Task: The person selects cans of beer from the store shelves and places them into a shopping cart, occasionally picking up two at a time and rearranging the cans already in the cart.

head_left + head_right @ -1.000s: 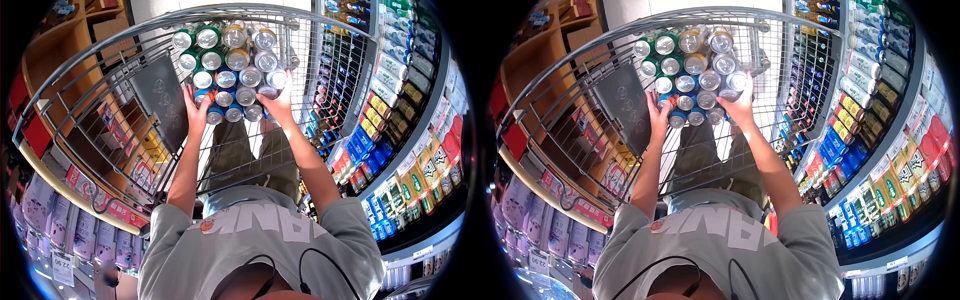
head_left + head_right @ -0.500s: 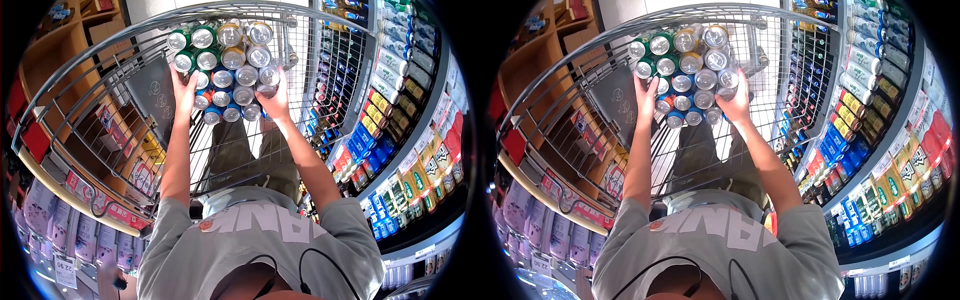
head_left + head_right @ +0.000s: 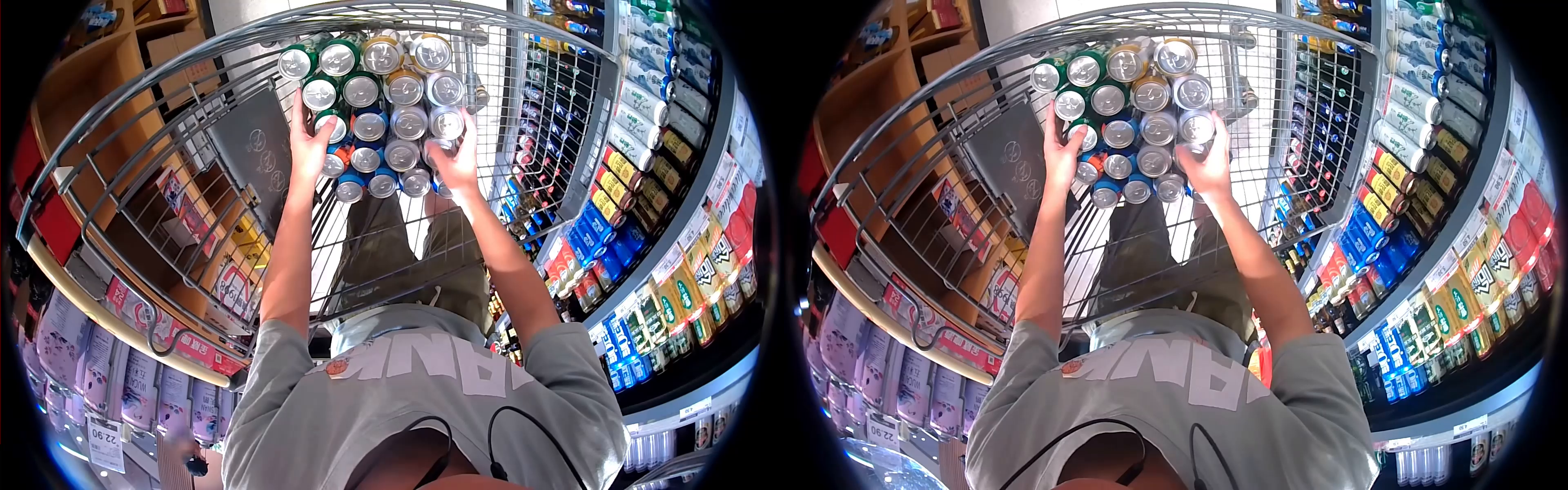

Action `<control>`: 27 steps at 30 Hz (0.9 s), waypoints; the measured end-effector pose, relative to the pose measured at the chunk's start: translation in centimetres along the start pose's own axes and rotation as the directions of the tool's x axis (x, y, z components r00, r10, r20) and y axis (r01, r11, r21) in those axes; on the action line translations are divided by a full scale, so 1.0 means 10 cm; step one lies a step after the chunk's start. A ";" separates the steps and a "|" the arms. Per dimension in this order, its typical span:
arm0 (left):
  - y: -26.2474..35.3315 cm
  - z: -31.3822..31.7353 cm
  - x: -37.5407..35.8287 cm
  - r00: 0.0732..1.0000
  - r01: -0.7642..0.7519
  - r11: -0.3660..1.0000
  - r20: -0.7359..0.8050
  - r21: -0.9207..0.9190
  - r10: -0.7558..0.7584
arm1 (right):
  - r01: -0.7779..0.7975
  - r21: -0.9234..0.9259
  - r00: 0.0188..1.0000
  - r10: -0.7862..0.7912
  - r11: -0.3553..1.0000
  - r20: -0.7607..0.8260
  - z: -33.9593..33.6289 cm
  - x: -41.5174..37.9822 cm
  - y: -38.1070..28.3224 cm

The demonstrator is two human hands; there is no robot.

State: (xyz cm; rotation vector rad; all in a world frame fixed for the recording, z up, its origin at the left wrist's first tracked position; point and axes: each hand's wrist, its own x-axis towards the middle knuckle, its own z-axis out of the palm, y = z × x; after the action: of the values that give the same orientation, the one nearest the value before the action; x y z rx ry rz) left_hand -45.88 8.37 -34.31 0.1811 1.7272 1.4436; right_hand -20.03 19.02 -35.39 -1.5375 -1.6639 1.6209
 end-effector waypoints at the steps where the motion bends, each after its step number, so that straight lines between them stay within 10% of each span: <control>1: -0.03 -0.03 0.02 1.000 0.019 1.000 -0.018 -0.015 -0.019 | 0.029 0.008 0.999 -0.029 1.000 -0.013 -0.02 0.02 0.08; 9: 0.03 -0.05 0.04 0.995 0.080 0.996 -0.056 0.025 -0.079 | -0.129 0.306 0.989 0.143 0.943 -0.023 -0.11 0.09 0.14; 17: -0.01 0.00 0.01 0.999 -0.010 0.999 0.044 0.038 0.008 | -0.176 0.109 0.980 0.163 0.978 0.114 -0.02 -0.01 -0.26; 27: -0.05 0.06 0.00 1.000 0.021 0.991 -0.015 -0.132 -0.023 | -0.235 0.307 0.967 0.190 0.923 0.168 -0.01 0.05 -0.27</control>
State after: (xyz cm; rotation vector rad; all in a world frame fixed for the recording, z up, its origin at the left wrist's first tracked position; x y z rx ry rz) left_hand -45.31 8.69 -34.71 0.0791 1.6353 1.5408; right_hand -21.27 20.13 -33.19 -1.5059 -1.2397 2.0360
